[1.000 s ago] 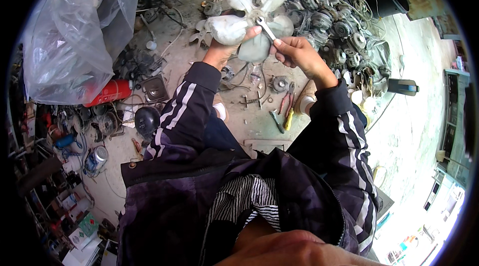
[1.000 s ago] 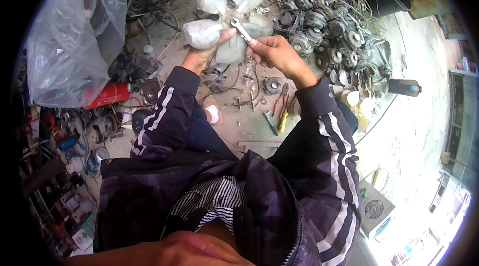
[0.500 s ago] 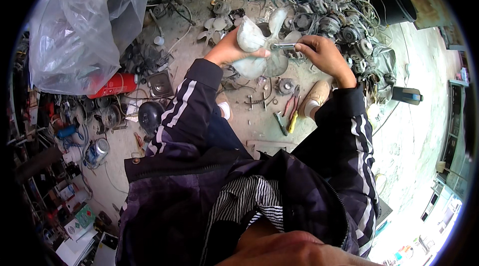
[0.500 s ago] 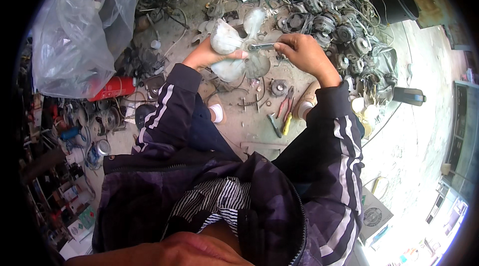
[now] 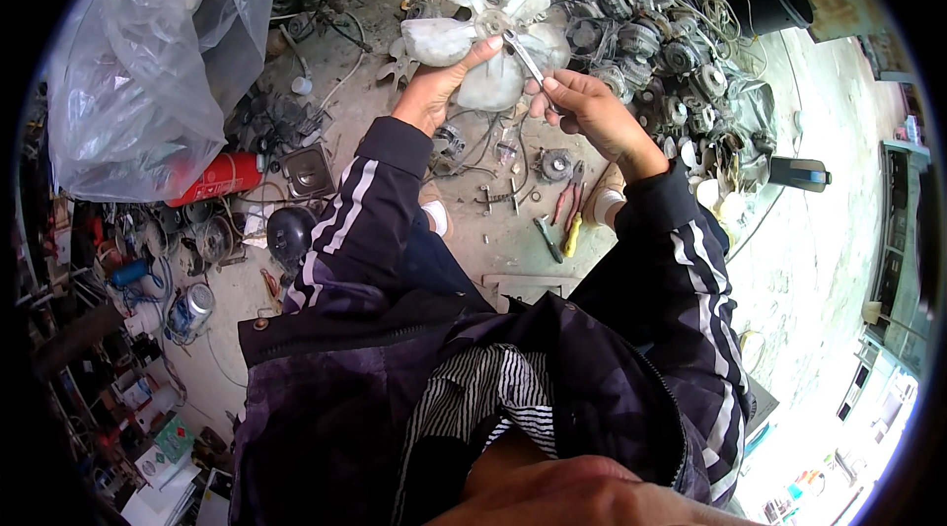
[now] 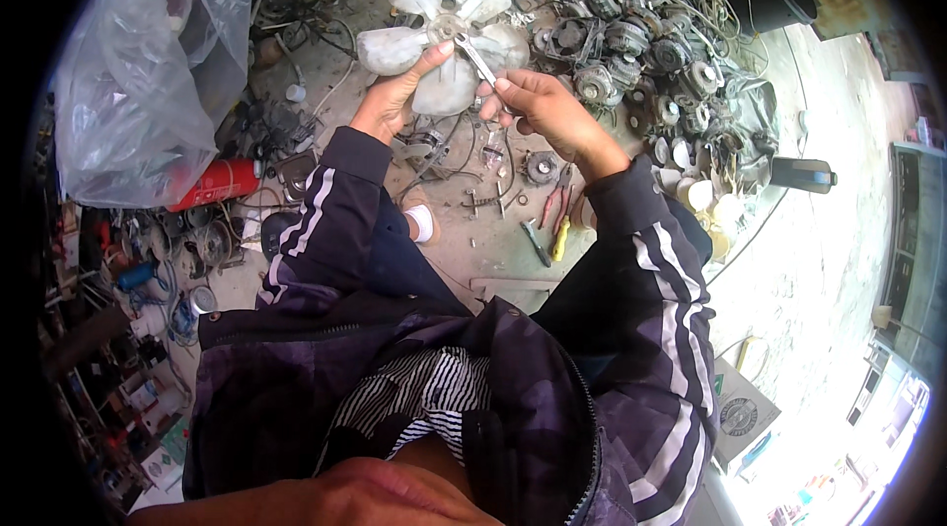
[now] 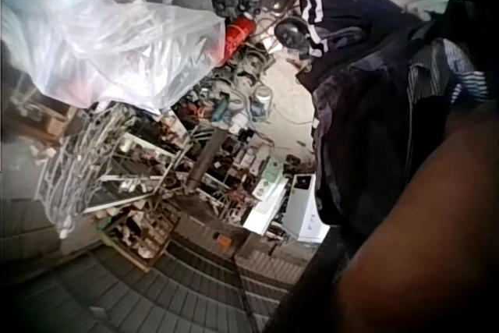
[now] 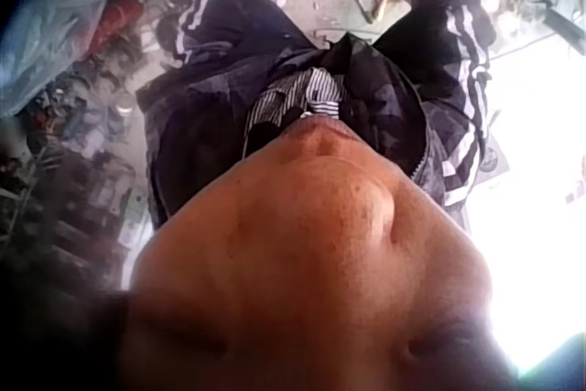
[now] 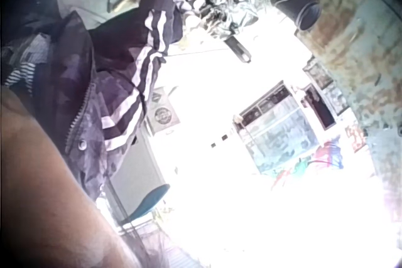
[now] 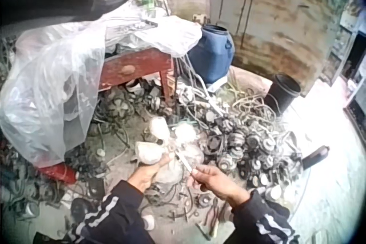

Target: The person disassembles a white plastic fan blade using a wrench and pliers in a cluttered workshop. They remove the central hub and a metal retaining clip, then place the components on the floor among other scrap parts.

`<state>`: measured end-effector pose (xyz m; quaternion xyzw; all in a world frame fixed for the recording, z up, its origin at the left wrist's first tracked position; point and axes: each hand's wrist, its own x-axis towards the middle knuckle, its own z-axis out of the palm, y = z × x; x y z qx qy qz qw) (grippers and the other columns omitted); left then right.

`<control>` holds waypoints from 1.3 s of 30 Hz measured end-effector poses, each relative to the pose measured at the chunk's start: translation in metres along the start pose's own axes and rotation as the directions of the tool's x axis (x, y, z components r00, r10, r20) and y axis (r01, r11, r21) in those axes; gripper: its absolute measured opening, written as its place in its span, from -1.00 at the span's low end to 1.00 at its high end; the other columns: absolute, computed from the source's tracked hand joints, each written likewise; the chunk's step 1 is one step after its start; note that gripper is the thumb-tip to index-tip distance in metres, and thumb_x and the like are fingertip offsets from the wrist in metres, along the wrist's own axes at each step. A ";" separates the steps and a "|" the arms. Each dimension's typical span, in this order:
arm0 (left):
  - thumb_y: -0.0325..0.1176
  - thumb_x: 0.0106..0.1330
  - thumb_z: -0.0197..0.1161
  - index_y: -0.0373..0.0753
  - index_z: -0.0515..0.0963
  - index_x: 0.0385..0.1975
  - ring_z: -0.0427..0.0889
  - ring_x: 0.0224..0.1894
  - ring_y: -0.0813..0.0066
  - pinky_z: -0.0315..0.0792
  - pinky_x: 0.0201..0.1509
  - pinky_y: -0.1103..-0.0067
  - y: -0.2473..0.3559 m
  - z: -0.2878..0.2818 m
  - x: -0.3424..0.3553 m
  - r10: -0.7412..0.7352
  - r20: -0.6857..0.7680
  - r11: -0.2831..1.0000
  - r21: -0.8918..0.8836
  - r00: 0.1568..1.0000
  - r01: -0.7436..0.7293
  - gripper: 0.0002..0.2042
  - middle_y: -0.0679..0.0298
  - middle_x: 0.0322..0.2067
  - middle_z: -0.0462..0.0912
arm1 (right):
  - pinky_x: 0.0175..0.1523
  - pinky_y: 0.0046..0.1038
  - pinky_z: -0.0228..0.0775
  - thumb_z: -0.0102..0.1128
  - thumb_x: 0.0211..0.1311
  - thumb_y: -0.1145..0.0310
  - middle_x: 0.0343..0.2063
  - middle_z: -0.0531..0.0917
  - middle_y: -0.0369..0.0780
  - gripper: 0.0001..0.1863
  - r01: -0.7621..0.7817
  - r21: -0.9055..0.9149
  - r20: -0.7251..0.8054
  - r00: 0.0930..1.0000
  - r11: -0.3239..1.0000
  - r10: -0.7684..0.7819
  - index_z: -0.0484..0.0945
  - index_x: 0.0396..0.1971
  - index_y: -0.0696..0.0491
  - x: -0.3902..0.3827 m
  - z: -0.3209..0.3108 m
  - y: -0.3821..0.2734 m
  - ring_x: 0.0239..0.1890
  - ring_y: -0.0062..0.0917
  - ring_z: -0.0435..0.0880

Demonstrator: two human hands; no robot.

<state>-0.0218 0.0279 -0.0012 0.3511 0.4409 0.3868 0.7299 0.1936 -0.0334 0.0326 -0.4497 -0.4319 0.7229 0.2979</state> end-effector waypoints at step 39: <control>-0.20 -0.03 0.52 -0.26 0.50 -0.22 0.52 -0.19 0.57 0.42 -0.09 0.61 0.006 0.006 -0.011 0.200 -0.049 0.960 0.210 0.978 -0.186 -0.56 0.36 -0.26 0.58 | -0.50 -0.77 0.06 0.01 0.36 0.18 -0.52 0.59 -0.44 -0.72 0.021 -0.063 -0.035 0.999 0.998 -0.023 0.60 -0.25 0.05 0.009 -0.003 0.001 -0.51 -0.84 0.42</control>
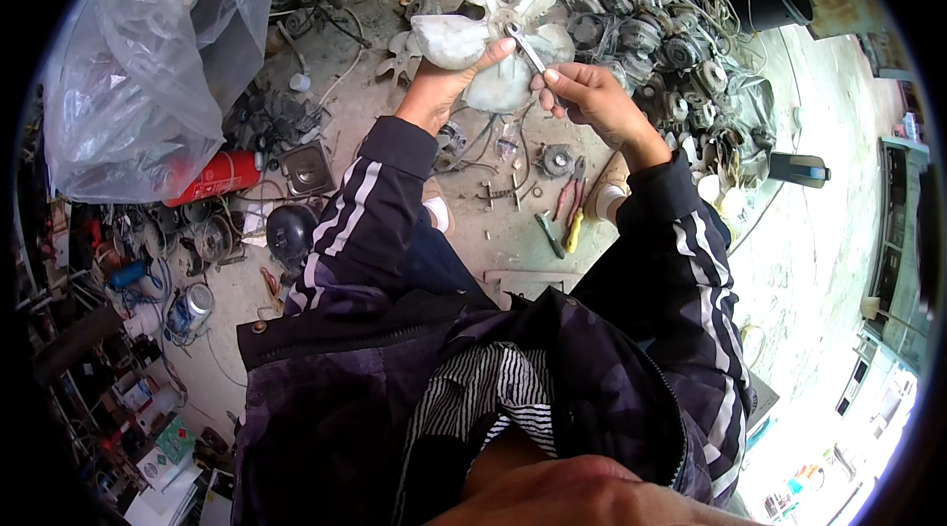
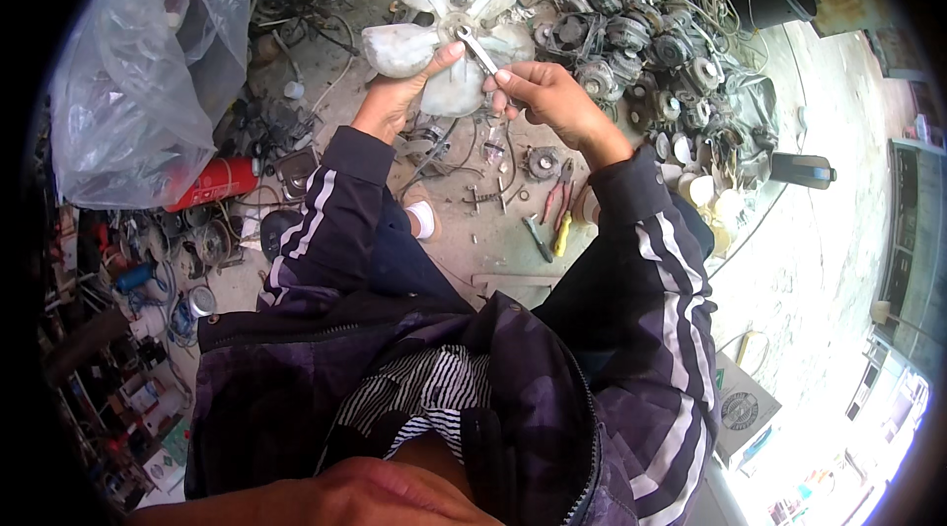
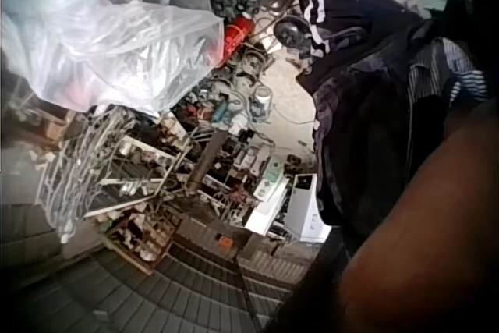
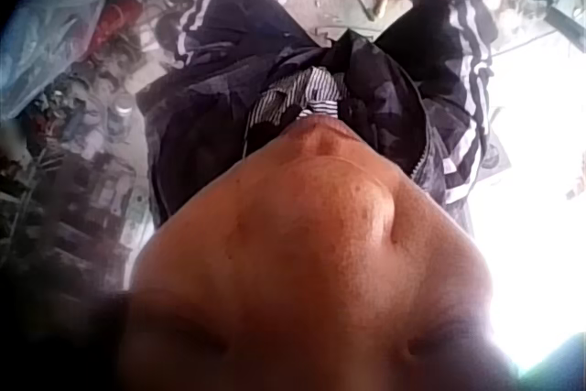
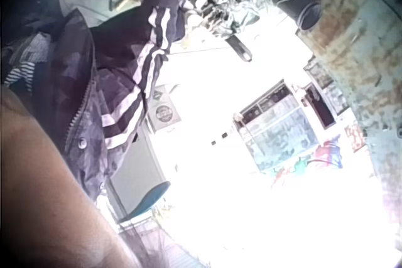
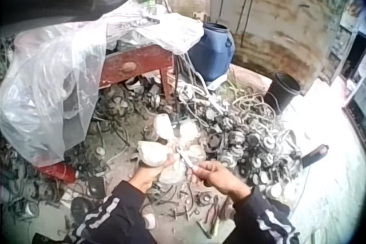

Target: The person disassembles a white plastic fan blade using a wrench and pliers in a cluttered workshop. They remove the central hub and a metal retaining clip, then place the components on the floor among other scrap parts.

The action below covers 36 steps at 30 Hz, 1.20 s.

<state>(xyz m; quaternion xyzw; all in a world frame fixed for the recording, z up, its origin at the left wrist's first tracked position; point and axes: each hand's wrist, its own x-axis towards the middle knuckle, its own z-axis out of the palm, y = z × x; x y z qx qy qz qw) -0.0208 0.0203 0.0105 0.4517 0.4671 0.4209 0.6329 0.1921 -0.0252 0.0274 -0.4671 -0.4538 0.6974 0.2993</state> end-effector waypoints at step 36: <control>-0.14 -0.06 0.53 -0.28 0.48 -0.07 0.53 -0.08 0.52 0.40 0.00 0.59 -0.007 -0.001 0.005 -0.123 0.057 0.987 -0.097 0.991 0.128 -0.42 0.28 -0.13 0.59 | -0.44 -0.78 0.07 -0.07 0.38 0.21 -0.47 0.60 -0.44 -0.75 0.028 0.002 0.036 0.999 1.000 -0.028 0.53 -0.23 0.04 -0.006 -0.011 -0.006 -0.50 -0.85 0.35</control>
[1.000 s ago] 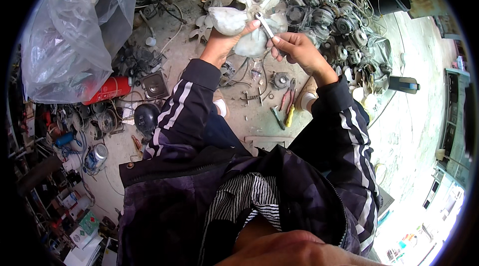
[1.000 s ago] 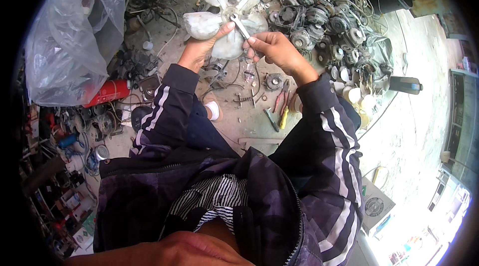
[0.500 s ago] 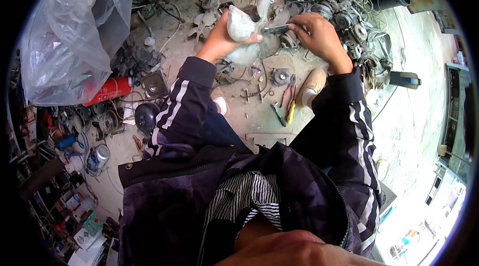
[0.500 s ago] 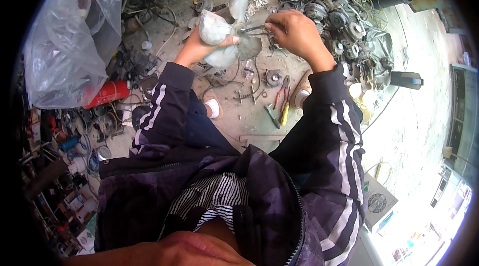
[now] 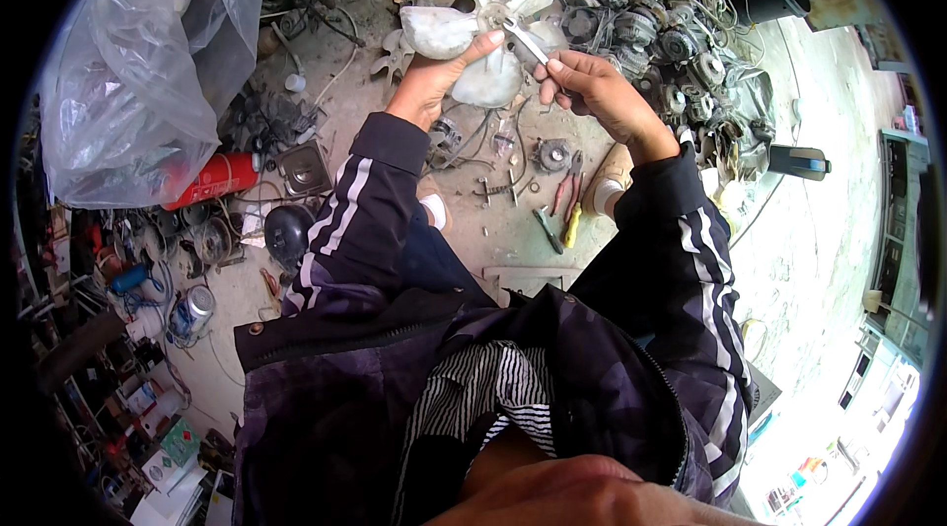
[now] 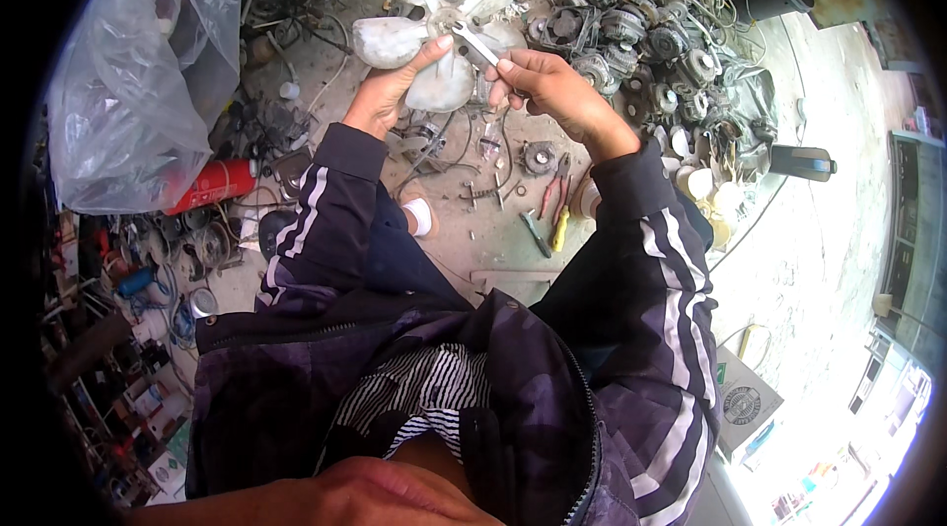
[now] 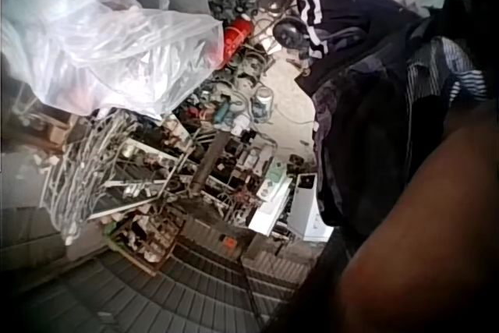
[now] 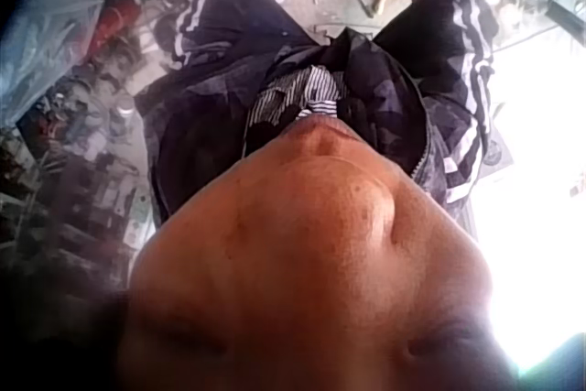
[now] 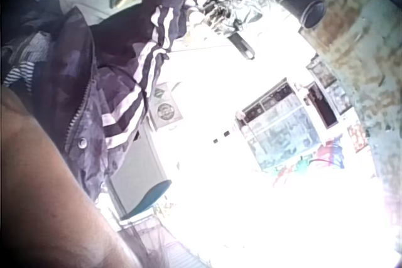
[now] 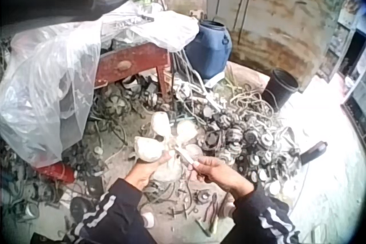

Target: The person disassembles a white plastic fan blade using a wrench and pliers in a cluttered workshop. They remove the central hub and a metal retaining clip, then place the components on the floor among other scrap parts.

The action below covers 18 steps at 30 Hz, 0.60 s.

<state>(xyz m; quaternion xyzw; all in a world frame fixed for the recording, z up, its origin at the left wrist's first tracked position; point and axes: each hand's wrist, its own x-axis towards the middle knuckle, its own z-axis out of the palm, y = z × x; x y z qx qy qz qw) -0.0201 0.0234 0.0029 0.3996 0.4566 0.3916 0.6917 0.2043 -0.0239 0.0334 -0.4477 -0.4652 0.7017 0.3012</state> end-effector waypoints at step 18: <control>-0.15 -0.06 0.53 -0.29 0.49 -0.09 0.52 -0.12 0.54 0.40 -0.02 0.60 -0.007 0.003 0.001 0.020 -0.005 0.999 0.043 1.000 -0.020 -0.44 0.30 -0.17 0.58 | -0.49 -0.79 0.02 -0.04 0.38 0.17 -0.52 0.53 -0.49 -0.75 -0.025 -0.143 -0.071 0.997 0.989 0.015 0.56 -0.25 -0.01 0.002 0.004 0.007 -0.52 -0.87 0.32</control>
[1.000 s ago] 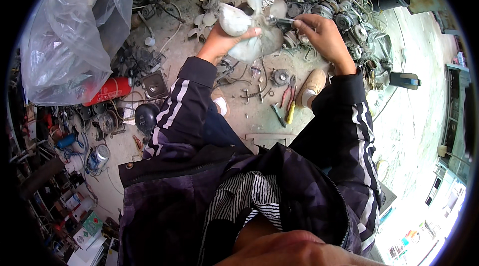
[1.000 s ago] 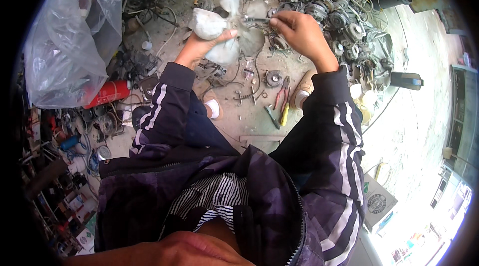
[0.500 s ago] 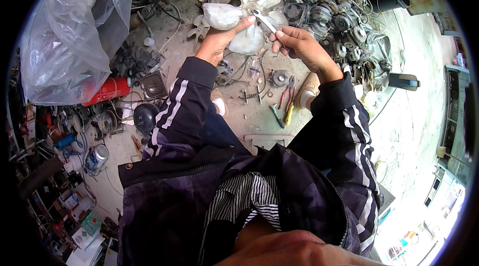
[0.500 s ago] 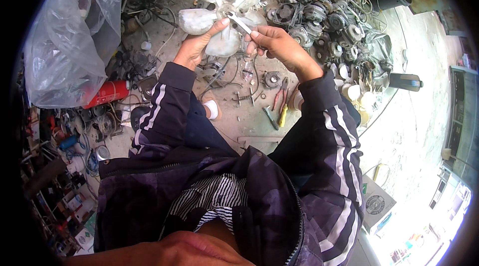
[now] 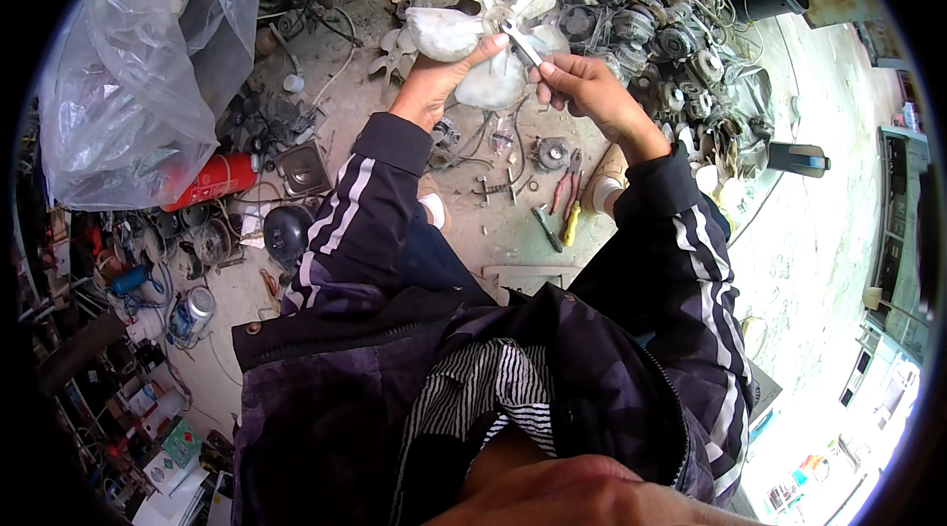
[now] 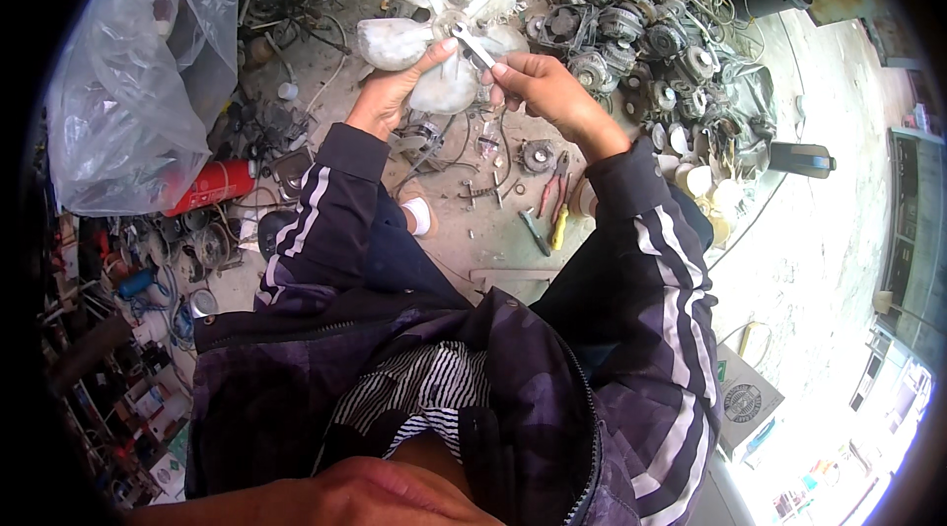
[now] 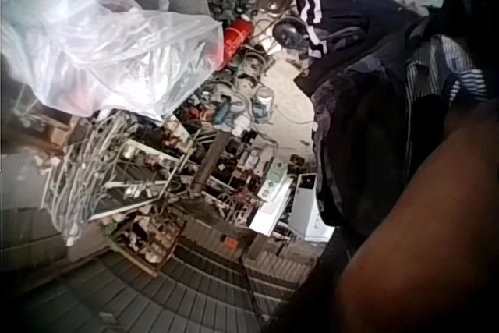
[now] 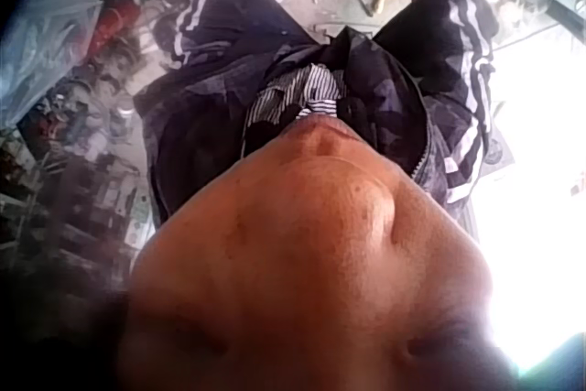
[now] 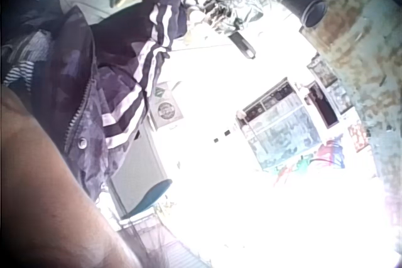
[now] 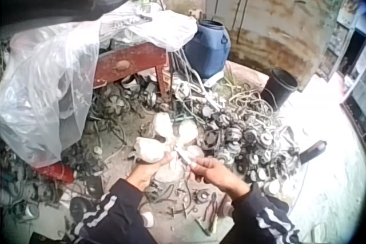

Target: The person disassembles a white plastic fan blade using a wrench and pliers in a cluttered workshop. They remove the central hub and a metal retaining clip, then place the components on the floor among other scrap parts.

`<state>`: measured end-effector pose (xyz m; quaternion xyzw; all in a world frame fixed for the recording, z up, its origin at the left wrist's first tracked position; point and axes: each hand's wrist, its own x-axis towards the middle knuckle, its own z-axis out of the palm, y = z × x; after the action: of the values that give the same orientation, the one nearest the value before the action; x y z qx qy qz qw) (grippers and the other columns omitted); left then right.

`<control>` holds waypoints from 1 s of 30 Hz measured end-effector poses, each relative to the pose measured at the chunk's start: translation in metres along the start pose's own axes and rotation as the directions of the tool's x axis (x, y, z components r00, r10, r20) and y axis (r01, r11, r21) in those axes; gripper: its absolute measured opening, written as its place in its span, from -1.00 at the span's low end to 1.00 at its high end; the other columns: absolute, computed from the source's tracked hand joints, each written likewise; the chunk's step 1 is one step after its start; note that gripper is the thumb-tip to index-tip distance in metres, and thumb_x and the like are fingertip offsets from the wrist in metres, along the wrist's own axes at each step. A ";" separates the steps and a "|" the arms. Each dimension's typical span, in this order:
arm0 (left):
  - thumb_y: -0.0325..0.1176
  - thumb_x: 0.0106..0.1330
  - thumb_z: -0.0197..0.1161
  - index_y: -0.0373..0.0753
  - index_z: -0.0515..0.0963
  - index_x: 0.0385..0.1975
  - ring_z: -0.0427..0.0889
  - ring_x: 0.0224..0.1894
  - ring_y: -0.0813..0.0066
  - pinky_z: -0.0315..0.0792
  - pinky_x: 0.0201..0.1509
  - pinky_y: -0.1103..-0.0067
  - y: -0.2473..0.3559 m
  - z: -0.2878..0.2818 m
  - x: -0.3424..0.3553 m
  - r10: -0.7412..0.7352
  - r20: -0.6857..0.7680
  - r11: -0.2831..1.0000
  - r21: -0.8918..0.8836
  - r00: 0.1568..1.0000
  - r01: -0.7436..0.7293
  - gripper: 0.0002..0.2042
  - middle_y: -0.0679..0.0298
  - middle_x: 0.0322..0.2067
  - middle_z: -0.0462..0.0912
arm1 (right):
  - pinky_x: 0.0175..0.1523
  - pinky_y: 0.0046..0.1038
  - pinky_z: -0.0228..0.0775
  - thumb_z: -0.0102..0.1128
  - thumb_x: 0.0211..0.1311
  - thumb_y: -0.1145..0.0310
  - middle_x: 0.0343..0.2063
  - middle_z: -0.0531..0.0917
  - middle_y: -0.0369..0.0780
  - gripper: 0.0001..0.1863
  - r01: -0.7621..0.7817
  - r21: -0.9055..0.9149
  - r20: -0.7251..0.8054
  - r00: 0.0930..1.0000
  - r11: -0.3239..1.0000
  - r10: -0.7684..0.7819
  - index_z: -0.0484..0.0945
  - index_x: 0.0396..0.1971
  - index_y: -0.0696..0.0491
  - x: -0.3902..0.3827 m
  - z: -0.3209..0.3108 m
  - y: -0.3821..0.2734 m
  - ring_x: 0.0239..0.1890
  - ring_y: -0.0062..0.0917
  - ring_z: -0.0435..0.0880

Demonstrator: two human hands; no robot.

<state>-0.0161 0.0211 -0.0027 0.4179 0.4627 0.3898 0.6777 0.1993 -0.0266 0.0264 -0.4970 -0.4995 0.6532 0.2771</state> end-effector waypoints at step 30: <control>-0.13 -0.02 0.50 -0.28 0.50 -0.05 0.53 -0.07 0.51 0.40 0.01 0.57 0.002 -0.001 0.000 -0.079 0.054 0.995 -0.049 0.995 0.082 -0.44 0.28 -0.11 0.58 | -0.46 -0.78 0.01 -0.12 0.41 0.19 -0.57 0.47 -0.49 -0.74 0.021 0.114 0.004 1.000 0.993 -0.021 0.53 -0.26 0.01 -0.002 -0.004 -0.004 -0.57 -0.85 0.25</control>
<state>-0.0174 0.0222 -0.0009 0.3916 0.4512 0.3629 0.7151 0.2030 -0.0255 0.0307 -0.4735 -0.4672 0.6790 0.3106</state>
